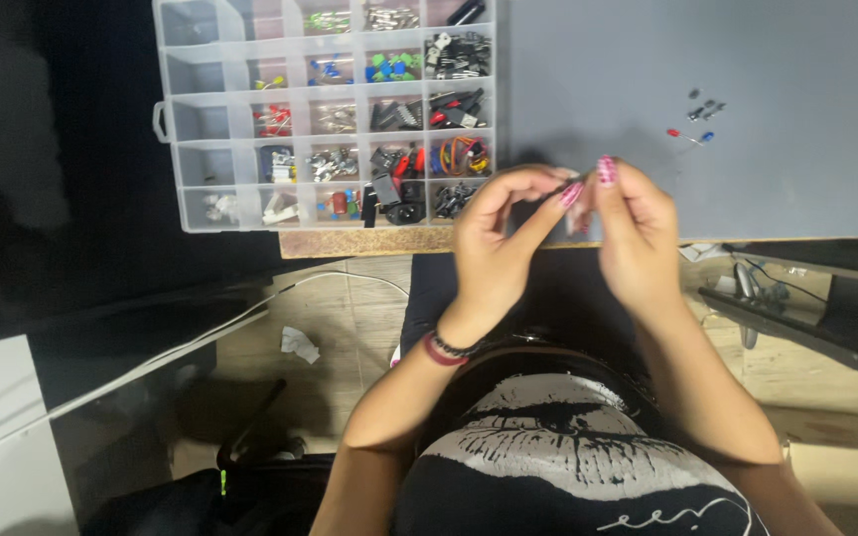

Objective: The person sits on the floor and sorts small electronic components from a compartmentalized plastic box onto a gray work mat. They pick up items like resistors, LEDs, and connectors, place them on the mat, and occasionally return them to the box.

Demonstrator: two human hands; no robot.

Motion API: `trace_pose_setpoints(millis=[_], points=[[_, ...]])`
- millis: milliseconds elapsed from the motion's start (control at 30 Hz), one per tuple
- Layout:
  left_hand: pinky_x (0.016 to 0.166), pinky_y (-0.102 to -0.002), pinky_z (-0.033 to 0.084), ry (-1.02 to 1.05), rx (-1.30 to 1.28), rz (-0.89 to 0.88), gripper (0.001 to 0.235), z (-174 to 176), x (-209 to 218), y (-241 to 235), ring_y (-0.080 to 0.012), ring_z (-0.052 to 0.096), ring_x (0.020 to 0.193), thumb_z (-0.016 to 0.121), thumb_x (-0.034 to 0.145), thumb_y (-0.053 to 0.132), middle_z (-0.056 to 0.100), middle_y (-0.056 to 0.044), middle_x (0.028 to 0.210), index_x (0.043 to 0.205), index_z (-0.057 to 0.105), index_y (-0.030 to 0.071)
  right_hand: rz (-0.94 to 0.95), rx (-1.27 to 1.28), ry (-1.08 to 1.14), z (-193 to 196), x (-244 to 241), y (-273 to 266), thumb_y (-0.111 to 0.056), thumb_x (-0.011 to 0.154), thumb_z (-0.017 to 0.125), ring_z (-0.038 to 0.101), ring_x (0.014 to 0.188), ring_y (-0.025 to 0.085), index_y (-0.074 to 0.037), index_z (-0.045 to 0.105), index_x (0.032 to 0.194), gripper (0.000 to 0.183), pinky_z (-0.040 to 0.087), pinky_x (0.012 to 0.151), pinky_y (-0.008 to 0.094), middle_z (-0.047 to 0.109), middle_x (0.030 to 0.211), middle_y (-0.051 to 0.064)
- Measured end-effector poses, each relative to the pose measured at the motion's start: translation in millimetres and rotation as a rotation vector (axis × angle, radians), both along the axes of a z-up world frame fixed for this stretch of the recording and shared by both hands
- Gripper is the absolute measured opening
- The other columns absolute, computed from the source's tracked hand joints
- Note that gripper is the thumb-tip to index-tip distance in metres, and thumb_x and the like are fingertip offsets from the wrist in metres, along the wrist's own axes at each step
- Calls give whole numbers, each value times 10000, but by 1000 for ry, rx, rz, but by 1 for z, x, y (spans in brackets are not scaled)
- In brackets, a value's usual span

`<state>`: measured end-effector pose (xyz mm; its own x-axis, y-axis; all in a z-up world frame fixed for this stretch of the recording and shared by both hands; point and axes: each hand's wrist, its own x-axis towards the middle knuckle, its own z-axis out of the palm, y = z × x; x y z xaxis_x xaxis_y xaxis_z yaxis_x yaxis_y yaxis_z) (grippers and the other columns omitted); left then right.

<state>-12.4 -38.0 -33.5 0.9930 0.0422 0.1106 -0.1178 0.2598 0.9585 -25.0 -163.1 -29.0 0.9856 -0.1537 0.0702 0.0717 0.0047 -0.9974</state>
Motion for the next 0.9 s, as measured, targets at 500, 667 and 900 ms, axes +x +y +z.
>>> trace_pose_setpoints(millis=[500, 667, 900], points=[[984, -425, 410, -192, 1111, 121, 112, 36, 49, 151, -295, 496, 1142, 786, 958, 225, 605, -53, 1168, 1057, 808, 178, -265, -186, 82, -34, -15, -94, -106, 1284, 478, 555, 764, 170, -56, 501, 863, 425, 471, 823, 288, 536, 752, 86], [932, -473, 348, -230, 1248, 91, 129, 25, 58, 147, -336, 474, 1130, 822, 929, 329, 605, -41, 1193, 1013, 823, 231, -303, -293, 66, -31, -14, -113, -1, 1251, 593, 589, 800, 154, -45, 550, 1018, 241, 502, 830, 282, 596, 860, 81], [993, -477, 379, -222, 1187, 123, 120, 49, 48, 135, -322, 525, 1185, 803, 972, 239, 647, -69, 1248, 1037, 791, 138, -186, -839, -30, -19, -5, -124, 23, 1016, 866, 517, 844, 206, -14, 691, 1180, 242, 434, 731, 321, 587, 1146, 155]])
